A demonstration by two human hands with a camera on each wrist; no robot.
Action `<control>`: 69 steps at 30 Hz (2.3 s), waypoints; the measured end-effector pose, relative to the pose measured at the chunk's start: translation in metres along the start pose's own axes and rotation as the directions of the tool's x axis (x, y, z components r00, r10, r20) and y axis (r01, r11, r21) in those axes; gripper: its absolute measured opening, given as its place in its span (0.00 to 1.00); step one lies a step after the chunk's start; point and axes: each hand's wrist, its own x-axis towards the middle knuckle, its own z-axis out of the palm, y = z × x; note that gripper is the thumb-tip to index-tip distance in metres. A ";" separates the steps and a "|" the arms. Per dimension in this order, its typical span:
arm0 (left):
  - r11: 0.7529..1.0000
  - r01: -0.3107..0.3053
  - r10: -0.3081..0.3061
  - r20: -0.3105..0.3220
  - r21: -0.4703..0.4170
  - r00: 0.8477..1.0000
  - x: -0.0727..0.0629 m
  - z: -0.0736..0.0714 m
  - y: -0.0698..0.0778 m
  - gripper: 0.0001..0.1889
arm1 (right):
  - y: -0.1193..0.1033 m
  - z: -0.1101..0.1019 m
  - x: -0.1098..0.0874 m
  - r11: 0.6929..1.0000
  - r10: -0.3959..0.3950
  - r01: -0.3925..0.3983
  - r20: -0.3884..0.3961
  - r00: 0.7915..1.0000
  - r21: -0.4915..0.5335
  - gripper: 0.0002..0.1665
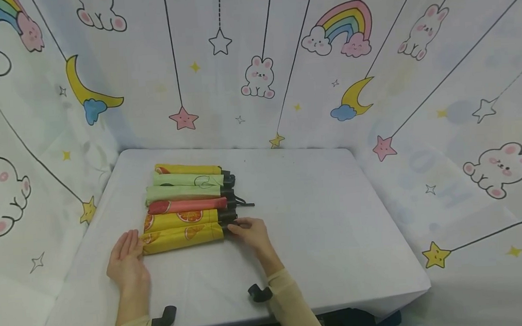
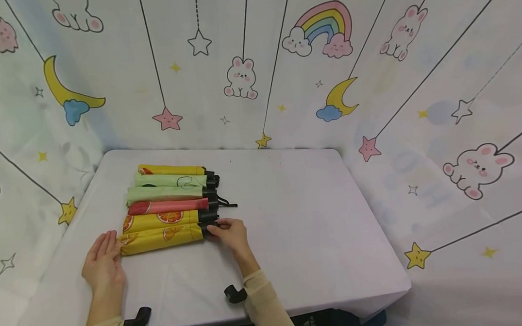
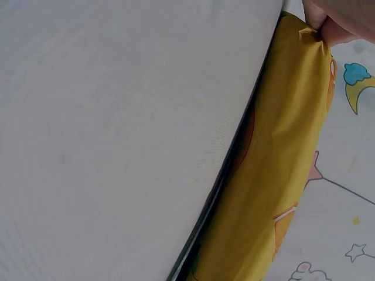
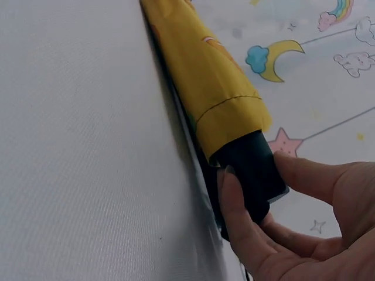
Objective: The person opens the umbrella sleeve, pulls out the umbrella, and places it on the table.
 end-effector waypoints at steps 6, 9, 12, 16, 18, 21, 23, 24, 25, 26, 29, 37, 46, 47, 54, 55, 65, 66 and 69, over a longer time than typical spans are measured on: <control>1.000 0.008 -0.008 -0.039 -0.005 0.999 0.002 -0.001 0.003 0.33 | 0.001 -0.002 0.000 0.999 0.023 -0.024 0.019 1.000 0.027 0.28; 1.000 0.015 -0.016 -0.028 -0.025 0.999 0.002 -0.002 0.003 0.34 | 0.003 -0.002 0.001 0.997 0.019 -0.022 0.038 0.999 0.077 0.28; 0.999 0.020 -0.022 -0.032 -0.046 0.999 0.003 -0.002 0.003 0.35 | 0.005 -0.004 0.003 0.992 0.023 -0.031 0.063 0.998 0.126 0.28; 0.997 0.023 -0.027 -0.051 -0.077 0.998 0.003 -0.002 0.003 0.35 | 0.005 -0.008 0.003 0.978 0.042 -0.060 0.093 0.995 0.198 0.27; 0.996 0.024 -0.029 -0.057 -0.092 0.998 0.003 -0.002 0.003 0.35 | 0.005 -0.009 0.002 0.975 0.047 -0.067 0.094 0.994 0.214 0.26; 0.995 0.026 -0.032 -0.058 -0.101 0.998 0.003 -0.002 0.003 0.35 | 0.004 -0.012 0.000 0.975 0.057 -0.075 0.090 0.994 0.208 0.25; 0.994 0.026 -0.032 -0.056 -0.109 0.998 0.003 -0.002 0.003 0.35 | 0.004 -0.013 0.000 0.977 0.057 -0.074 0.087 0.995 0.200 0.24; 0.993 0.026 -0.033 -0.056 -0.112 0.998 0.003 -0.002 0.003 0.35 | 0.004 -0.013 0.000 0.976 0.060 -0.078 0.091 0.994 0.203 0.24; 0.993 0.028 -0.035 -0.056 -0.115 0.998 0.003 -0.003 0.003 0.35 | 0.005 -0.013 0.000 0.976 0.056 -0.074 0.094 0.994 0.204 0.23; 0.993 0.028 -0.035 -0.056 -0.118 0.998 0.003 -0.003 0.003 0.35 | 0.005 -0.014 0.000 0.975 0.053 -0.073 0.100 0.994 0.211 0.23; 0.992 0.035 -0.042 -0.056 -0.122 0.998 0.003 -0.003 0.003 0.35 | 0.005 -0.014 0.000 0.973 0.057 -0.079 0.106 0.993 0.215 0.22; 0.987 0.054 -0.062 -0.052 -0.149 0.997 0.001 -0.006 0.006 0.35 | 0.005 -0.017 -0.002 0.965 0.069 -0.094 0.110 0.992 0.244 0.22; 0.985 0.069 -0.078 -0.054 -0.160 0.995 0.001 -0.004 0.008 0.35 | 0.002 -0.023 -0.004 0.937 0.042 -0.087 0.138 0.990 0.339 0.21; 0.985 0.068 -0.077 -0.055 -0.156 0.996 0.001 -0.004 0.008 0.35 | 0.002 -0.024 -0.004 0.935 0.037 -0.084 0.140 0.989 0.345 0.20; 0.985 0.072 -0.083 -0.065 -0.159 0.994 -0.002 -0.001 0.008 0.35 | 0.002 -0.031 -0.006 0.924 0.055 -0.101 0.135 0.989 0.368 0.21; 0.985 0.073 -0.084 -0.064 -0.159 0.994 -0.002 -0.001 0.008 0.35 | 0.003 -0.031 -0.006 0.922 0.050 -0.098 0.135 0.990 0.375 0.21; 0.980 0.075 -0.085 -0.048 -0.184 0.995 -0.003 0.000 0.008 0.35 | 0.006 -0.039 -0.006 0.907 0.019 -0.067 0.119 0.993 0.417 0.22; 0.979 0.076 -0.086 -0.046 -0.188 0.995 -0.002 -0.001 0.008 0.35 | 0.007 -0.040 -0.006 0.905 0.019 -0.067 0.118 0.993 0.419 0.22; 0.979 0.080 -0.090 -0.044 -0.190 0.995 -0.001 -0.003 0.009 0.35 | 0.008 -0.041 -0.006 0.902 0.011 -0.063 0.125 0.992 0.426 0.22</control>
